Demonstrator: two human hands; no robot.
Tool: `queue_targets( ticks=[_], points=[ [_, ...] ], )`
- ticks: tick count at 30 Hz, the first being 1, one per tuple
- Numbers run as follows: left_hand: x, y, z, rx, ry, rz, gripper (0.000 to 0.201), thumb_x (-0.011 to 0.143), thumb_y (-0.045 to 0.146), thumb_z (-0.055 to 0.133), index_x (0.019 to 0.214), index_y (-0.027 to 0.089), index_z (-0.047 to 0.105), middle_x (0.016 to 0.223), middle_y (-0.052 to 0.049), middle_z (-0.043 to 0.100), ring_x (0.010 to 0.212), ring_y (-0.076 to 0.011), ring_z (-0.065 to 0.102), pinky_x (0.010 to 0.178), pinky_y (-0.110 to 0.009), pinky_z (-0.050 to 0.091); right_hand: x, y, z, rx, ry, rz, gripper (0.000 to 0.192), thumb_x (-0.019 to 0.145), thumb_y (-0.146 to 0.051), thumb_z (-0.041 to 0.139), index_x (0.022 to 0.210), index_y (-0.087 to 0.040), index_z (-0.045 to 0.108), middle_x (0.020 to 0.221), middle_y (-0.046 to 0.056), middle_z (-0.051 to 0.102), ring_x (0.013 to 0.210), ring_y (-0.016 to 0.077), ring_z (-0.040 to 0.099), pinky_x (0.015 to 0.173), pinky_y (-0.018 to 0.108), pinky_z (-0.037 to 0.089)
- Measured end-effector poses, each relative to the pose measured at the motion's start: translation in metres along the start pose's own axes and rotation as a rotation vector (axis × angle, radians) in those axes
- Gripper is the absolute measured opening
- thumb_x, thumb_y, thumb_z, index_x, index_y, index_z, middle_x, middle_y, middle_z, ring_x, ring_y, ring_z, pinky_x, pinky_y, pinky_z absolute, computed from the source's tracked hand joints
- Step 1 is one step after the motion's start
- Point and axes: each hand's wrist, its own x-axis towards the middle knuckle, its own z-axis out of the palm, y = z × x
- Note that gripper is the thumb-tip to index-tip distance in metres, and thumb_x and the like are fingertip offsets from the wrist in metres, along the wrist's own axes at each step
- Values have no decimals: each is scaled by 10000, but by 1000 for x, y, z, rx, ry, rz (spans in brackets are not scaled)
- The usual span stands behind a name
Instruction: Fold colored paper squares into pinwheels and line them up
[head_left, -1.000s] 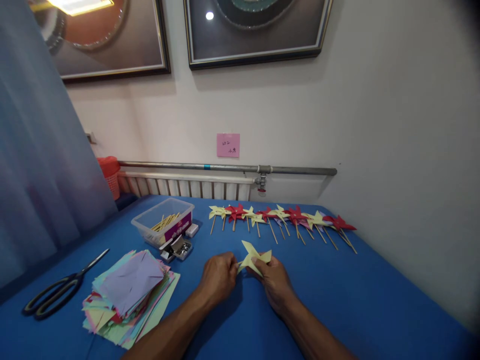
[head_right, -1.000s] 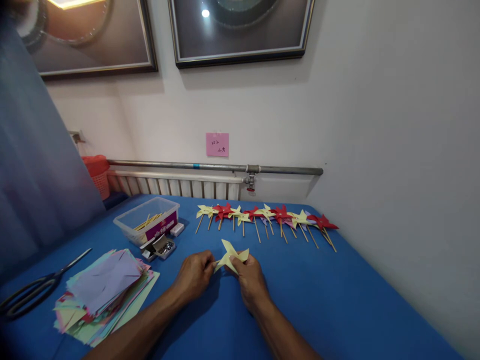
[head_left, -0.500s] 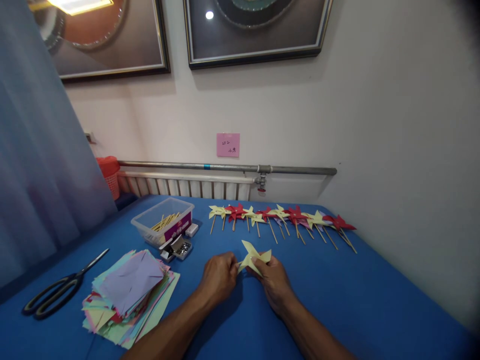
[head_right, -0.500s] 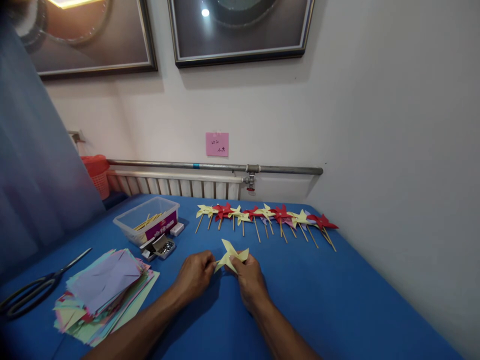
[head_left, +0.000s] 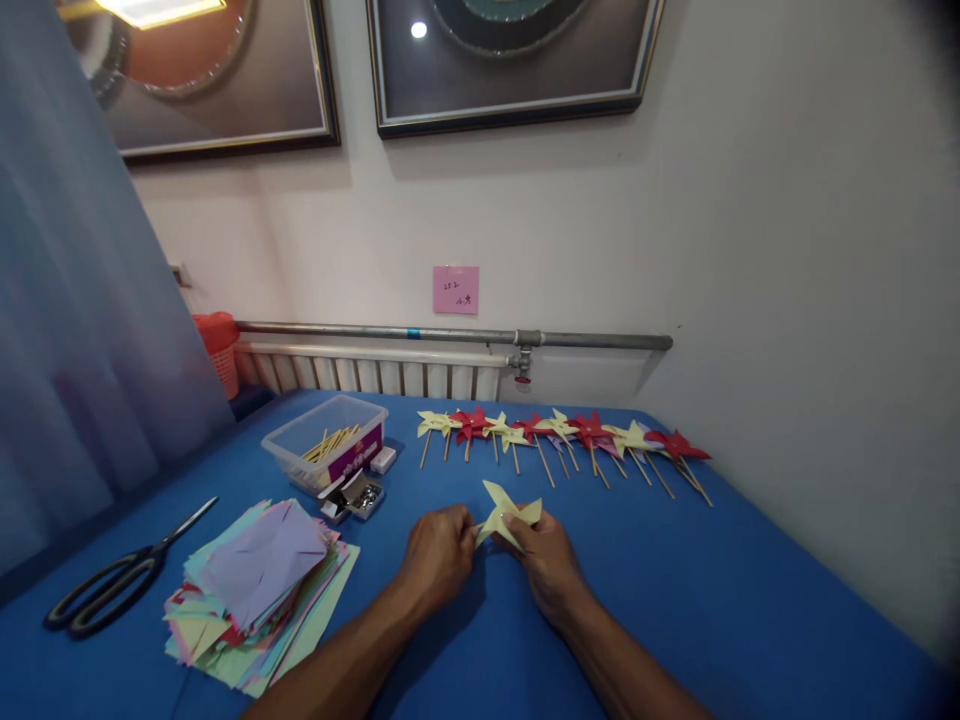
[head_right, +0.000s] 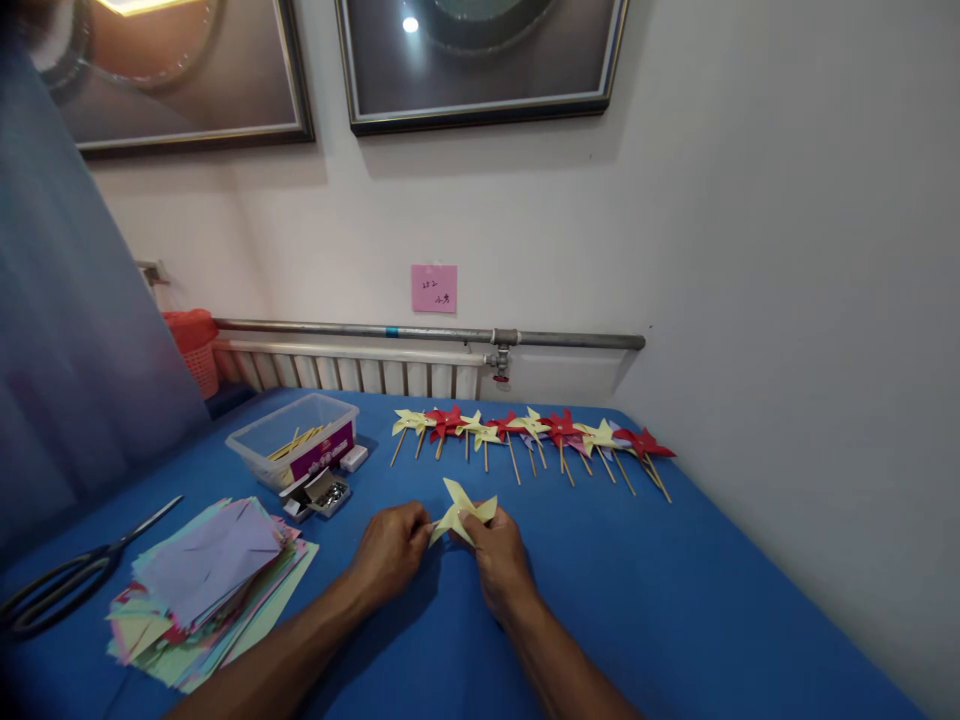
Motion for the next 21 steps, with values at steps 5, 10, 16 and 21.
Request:
queue_targets(
  ticks=[5, 10, 16, 21],
  points=[
    [0, 0, 0, 5, -2, -3, 146, 891, 218, 535, 813, 177, 652, 751, -25, 670, 703, -148, 565, 642, -263, 290, -1, -1, 1, -15, 16, 0, 320, 598, -355, 826, 792, -202, 623, 694, -18, 697, 672, 211, 687, 641, 305, 560],
    [1, 0, 0, -2, -13, -11, 144, 887, 212, 532, 819, 178, 655, 759, -31, 677, 709, -155, 573, 645, -264, 295, -2, -4, 2, -42, -4, 3, 315, 608, -360, 819, 806, -196, 637, 700, -7, 710, 690, 225, 699, 659, 314, 559],
    [1, 0, -2, -44, -46, -53, 157, 872, 214, 524, 813, 191, 667, 736, -19, 680, 691, -153, 571, 633, -261, 295, 0, -9, 0, -102, 7, 15, 315, 584, -322, 823, 803, -205, 630, 683, -20, 690, 675, 220, 685, 629, 311, 562],
    [0, 2, -6, -93, -133, -53, 165, 786, 144, 531, 760, 193, 687, 764, -4, 693, 714, -144, 585, 629, -247, 313, 6, -12, -4, -163, -4, 10, 320, 561, -301, 812, 815, -212, 638, 682, -30, 678, 647, 199, 660, 609, 305, 571]
  ],
)
